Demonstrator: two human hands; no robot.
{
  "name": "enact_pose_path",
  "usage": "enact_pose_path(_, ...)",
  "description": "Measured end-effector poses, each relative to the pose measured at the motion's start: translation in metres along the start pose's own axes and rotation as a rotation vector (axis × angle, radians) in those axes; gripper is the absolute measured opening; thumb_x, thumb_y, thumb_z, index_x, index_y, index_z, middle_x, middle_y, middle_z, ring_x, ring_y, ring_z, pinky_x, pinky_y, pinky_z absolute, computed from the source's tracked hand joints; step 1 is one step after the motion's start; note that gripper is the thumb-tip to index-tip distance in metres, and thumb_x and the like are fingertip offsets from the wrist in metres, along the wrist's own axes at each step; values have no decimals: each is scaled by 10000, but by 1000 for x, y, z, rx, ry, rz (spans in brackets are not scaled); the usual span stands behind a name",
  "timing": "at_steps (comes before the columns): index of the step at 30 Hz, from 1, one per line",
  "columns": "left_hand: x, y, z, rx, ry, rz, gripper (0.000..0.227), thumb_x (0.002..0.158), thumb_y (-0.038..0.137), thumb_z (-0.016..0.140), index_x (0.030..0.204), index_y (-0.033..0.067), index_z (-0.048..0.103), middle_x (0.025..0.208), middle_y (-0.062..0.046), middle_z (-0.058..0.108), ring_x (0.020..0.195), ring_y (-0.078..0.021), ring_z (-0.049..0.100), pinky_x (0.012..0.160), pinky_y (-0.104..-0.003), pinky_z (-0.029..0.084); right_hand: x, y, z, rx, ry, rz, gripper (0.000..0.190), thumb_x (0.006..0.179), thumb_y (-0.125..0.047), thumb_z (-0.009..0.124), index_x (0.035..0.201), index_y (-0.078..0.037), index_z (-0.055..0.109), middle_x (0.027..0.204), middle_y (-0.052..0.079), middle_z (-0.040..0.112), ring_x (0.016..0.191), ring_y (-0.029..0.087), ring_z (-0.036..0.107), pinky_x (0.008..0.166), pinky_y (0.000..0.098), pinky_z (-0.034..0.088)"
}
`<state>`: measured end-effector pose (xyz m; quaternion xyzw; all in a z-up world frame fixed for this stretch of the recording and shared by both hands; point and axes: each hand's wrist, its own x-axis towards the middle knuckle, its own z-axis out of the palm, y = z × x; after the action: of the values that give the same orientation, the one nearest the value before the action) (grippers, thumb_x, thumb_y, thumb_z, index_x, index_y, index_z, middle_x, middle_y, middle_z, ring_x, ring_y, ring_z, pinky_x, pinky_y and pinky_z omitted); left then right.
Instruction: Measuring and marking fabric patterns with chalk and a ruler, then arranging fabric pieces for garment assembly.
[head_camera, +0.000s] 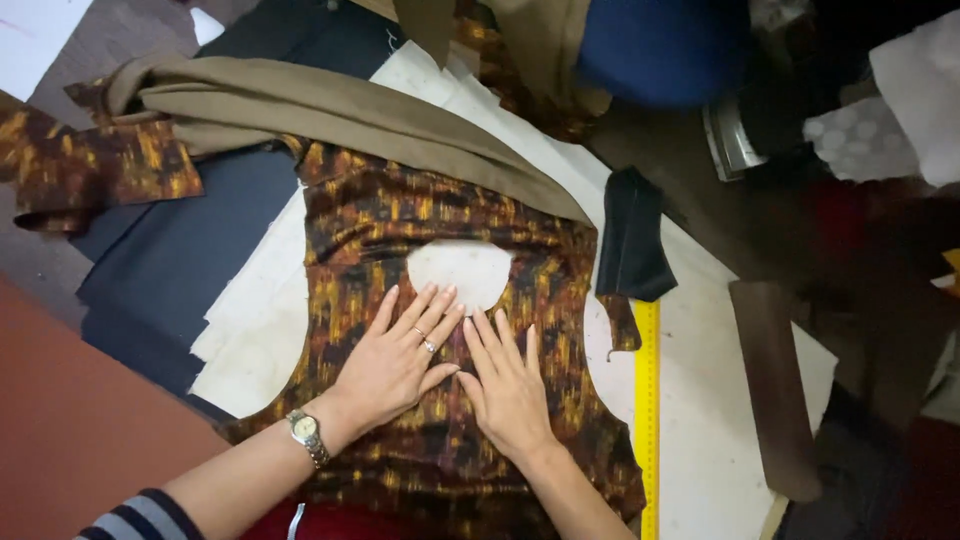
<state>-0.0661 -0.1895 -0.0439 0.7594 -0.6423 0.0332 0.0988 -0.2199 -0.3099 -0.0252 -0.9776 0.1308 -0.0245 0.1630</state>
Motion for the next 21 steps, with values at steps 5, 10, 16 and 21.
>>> enact_pose_path(5, 3, 7, 4, -34, -7, -22, 731, 944, 573, 331, 1508, 118, 236, 1570, -97, 231, 1466, -264, 172, 1176, -544, 82, 5, 25, -5, 30, -16, 152, 585, 1014, -393, 323, 1521, -120, 221, 1595, 69, 186, 1472, 277, 120, 1160, 532, 20)
enact_pose_path(10, 26, 29, 16, -98, 1, 24, 758, 931, 581, 370, 1516, 118, 232, 1560, -99, 258, 1449, -276, 200, 1145, -585, 99, 12, 56, -2, 9, 34, 182, 540, 1023, -316, 389, 1517, -134, 268, 1600, 70, 184, 1461, 276, 127, 1151, 539, 21)
enact_pose_path(16, 56, 40, 33, -100, 35, 65, 768, 926, 604, 337, 1517, 133, 200, 1597, -79, 170, 1471, -260, 139, 1155, -582, 83, 21, 100, -42, -38, 433, 173, 436, 948, -210, 575, 1379, -153, 538, 1454, 77, 479, 1373, 266, 391, 1146, 438, 227)
enact_pose_path(21, 70, 38, 39, -81, -5, 58, 766, 926, 636, 299, 1532, 194, 146, 1604, -59, 119, 1473, -262, 95, 1160, -599, 37, 7, 184, -69, -28, 483, 696, 487, 823, -400, 786, 1181, -96, 655, 1169, 73, 576, 1119, 293, 567, 983, 414, 418)
